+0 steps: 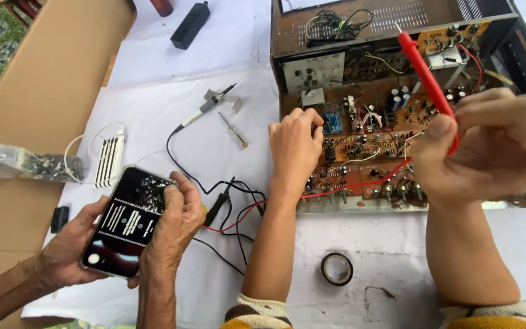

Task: Repairing and testing an electronic circuit board using a soldering iron and a multimeter.

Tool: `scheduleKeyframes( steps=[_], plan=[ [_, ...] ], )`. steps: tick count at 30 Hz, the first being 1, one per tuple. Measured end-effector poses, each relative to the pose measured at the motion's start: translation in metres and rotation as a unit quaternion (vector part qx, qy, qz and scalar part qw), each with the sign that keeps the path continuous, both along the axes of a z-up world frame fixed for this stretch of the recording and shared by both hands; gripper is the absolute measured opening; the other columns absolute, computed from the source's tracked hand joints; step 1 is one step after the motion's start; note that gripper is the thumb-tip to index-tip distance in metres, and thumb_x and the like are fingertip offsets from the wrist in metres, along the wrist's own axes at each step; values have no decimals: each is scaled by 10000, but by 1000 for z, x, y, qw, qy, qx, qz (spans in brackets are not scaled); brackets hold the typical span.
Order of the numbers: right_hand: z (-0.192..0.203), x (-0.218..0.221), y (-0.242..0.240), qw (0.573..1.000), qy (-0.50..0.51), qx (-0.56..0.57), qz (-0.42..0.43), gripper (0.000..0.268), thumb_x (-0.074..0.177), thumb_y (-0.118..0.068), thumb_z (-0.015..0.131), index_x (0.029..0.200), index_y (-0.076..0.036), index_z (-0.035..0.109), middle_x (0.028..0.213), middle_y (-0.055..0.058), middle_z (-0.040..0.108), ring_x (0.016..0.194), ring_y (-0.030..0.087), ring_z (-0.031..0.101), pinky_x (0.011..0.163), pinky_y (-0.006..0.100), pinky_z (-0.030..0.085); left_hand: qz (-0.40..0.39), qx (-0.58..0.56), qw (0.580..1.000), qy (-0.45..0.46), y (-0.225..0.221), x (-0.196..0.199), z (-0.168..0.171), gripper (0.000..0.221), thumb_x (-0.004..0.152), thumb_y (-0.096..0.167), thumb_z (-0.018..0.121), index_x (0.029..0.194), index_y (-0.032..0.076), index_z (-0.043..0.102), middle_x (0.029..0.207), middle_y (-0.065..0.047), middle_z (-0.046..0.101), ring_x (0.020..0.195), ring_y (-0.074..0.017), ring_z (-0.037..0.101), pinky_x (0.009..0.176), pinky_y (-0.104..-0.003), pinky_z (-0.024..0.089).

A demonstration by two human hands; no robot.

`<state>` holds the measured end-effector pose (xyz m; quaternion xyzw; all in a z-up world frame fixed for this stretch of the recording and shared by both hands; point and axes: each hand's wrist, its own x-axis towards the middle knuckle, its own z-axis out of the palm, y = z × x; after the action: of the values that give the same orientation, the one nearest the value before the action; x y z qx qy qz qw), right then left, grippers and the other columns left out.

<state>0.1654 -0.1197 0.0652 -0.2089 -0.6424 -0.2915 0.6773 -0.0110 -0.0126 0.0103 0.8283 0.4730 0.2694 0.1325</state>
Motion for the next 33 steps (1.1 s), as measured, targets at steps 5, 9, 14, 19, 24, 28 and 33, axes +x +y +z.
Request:
scheduleKeyframes(
  steps=[5, 9, 14, 19, 24, 28, 33],
  plan=[
    [-10, 6, 3, 999, -15, 3, -33, 762, 859, 319, 474, 1471, -99, 297, 565, 280, 333, 483, 381, 307, 475, 517, 408, 1, -2, 1000, -7, 5, -1, 1, 92, 902, 108, 727, 971, 169, 736, 973, -16, 701, 893, -237, 678, 833, -445, 435],
    [-2, 4, 12, 978, 66, -186, -63, 584, 1043, 193, 595, 1547, -85, 495, 826, 191, 518, 677, 263, 436, 690, 422, 380, -3, -13, 1000, -4, 3, -3, 6, 64, 903, 112, 729, 945, 160, 720, 972, -22, 703, 910, -251, 675, 833, -468, 446],
    [2, 6, 35, 909, -11, -384, -159, 160, 1038, 173, 735, 1114, 40, 780, 822, 103, 545, 668, 172, 436, 615, 320, 323, -2, -14, 1000, -13, 2, -5, 9, 32, 923, 123, 732, 954, 133, 736, 987, -24, 733, 904, -222, 688, 855, -467, 471],
    [-9, 1, 54, 832, 0, -544, -108, 106, 985, 67, 712, 1065, 35, 773, 929, 143, 705, 639, 177, 613, 570, 292, 558, 1, 49, 998, -31, 8, -7, 7, 53, 887, 141, 731, 910, 175, 698, 926, -12, 691, 902, -294, 670, 774, -507, 440],
    [-18, 0, 56, 848, 4, -522, -97, 142, 891, 91, 703, 1000, 42, 780, 721, 160, 643, 535, 229, 611, 517, 371, 482, -18, 13, 999, -44, 6, -8, 8, 83, 919, 96, 699, 982, 147, 713, 886, -14, 662, 903, -254, 711, 877, -451, 481],
    [-32, 0, 67, 821, 1, -560, -111, 157, 887, 87, 704, 1007, 37, 793, 707, 134, 665, 508, 186, 608, 481, 350, 484, -14, 11, 999, -39, 5, -7, 10, 83, 922, 91, 702, 988, 139, 717, 878, -17, 657, 890, -251, 708, 874, -450, 478],
    [-41, -5, 72, 804, 14, -585, -104, 139, 932, 40, 683, 1017, 23, 791, 734, 166, 691, 525, 221, 630, 467, 339, 495, -9, 7, 999, -34, 9, -5, 2, 67, 925, 116, 702, 984, 147, 708, 862, -1, 646, 884, -234, 709, 881, -445, 479]
  ],
)
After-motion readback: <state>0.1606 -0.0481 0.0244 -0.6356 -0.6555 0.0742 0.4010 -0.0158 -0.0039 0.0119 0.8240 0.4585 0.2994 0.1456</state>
